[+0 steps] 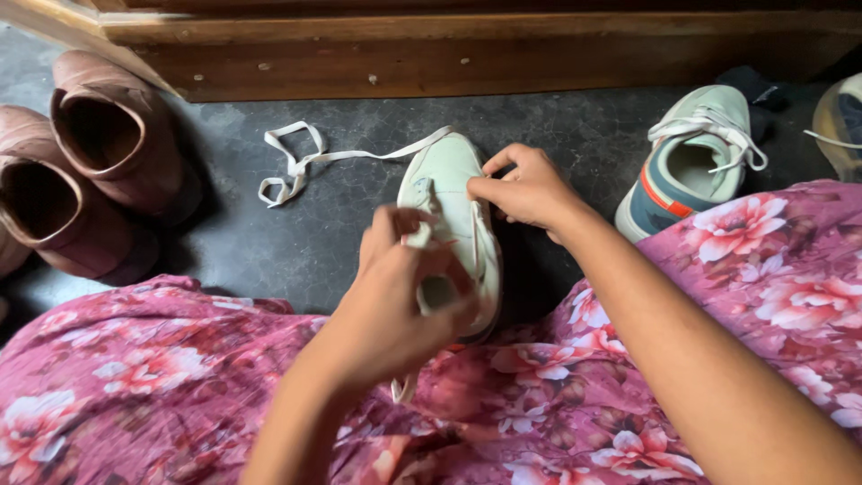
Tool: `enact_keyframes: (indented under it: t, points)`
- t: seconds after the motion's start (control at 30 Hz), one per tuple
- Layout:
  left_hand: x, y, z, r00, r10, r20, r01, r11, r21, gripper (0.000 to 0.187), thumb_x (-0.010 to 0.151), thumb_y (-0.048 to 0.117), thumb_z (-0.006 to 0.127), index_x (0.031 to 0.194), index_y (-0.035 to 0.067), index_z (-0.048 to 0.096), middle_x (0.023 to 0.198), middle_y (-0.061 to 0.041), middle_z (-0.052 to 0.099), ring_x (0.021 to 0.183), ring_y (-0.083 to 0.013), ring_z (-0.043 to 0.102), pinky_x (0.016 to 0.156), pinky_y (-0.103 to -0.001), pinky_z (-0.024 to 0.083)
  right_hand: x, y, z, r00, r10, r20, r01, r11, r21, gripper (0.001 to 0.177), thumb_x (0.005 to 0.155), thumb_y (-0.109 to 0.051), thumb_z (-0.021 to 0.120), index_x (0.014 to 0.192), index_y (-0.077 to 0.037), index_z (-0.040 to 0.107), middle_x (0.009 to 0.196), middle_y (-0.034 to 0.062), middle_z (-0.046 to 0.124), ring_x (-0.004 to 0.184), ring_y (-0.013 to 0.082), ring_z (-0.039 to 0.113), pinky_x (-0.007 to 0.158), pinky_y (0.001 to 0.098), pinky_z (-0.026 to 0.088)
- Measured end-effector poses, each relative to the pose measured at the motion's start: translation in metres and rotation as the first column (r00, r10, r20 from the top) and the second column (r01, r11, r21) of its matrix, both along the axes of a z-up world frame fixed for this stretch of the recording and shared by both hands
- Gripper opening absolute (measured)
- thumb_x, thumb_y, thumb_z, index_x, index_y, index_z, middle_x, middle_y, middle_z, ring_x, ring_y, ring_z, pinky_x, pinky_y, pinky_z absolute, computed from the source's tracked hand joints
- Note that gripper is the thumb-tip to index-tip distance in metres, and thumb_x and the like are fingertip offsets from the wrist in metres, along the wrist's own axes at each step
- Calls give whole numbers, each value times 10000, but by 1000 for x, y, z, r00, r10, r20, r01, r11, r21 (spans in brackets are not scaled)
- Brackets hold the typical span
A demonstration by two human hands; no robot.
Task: The person removes the laces from a light green sneaker, then threads and ties the laces back through the eyelets. The person repeats the same process on the second sneaker, finishing with a tied bow on each shoe.
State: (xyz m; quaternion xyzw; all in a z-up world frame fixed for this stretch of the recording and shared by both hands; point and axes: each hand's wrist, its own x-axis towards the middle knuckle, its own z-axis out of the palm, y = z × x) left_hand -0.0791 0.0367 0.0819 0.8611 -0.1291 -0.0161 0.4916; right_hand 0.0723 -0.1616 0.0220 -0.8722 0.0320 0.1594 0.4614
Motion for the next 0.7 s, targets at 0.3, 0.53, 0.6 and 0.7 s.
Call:
enact_keyframes:
  t: [0.3,0.53,0.6,0.7]
  points:
    - [-68,31,49,869,-345,-355,288,936,-204,193,785,203,819,927,89,755,1155,-117,671,1124,-243,644,984,-371,502,-3,7,4,1000,-17,21,18,999,-48,587,710,-265,797,1215,-37,604,824,95,737,675,161,677,574,317,543]
    - [-54,23,42,843,-344,-413,314,939,-142,193,797,197,798,947,84,756,1049,-87,717,994,-204,693,881,-347,551,-6,9,-1,996,4,87,12,982,-190,538,736,-327,795,1192,-72,667,874,103,764,775,204,720,697,348,562]
    - [-60,25,44,839,-338,-426,318,940,-121,193,801,195,793,953,83,756,1019,-78,730,957,-193,707,851,-340,566,-5,7,-3,986,47,162,-4,967,-254,552,729,-350,810,1190,-81,669,918,104,765,847,227,739,769,362,568]
    - [-68,21,46,823,-334,-459,335,939,-82,194,806,193,784,962,81,757,974,-65,750,901,-176,727,807,-330,587,0,12,-5,919,172,356,-44,939,-340,593,703,-373,840,1190,-86,661,1042,133,739,988,288,721,864,406,555]
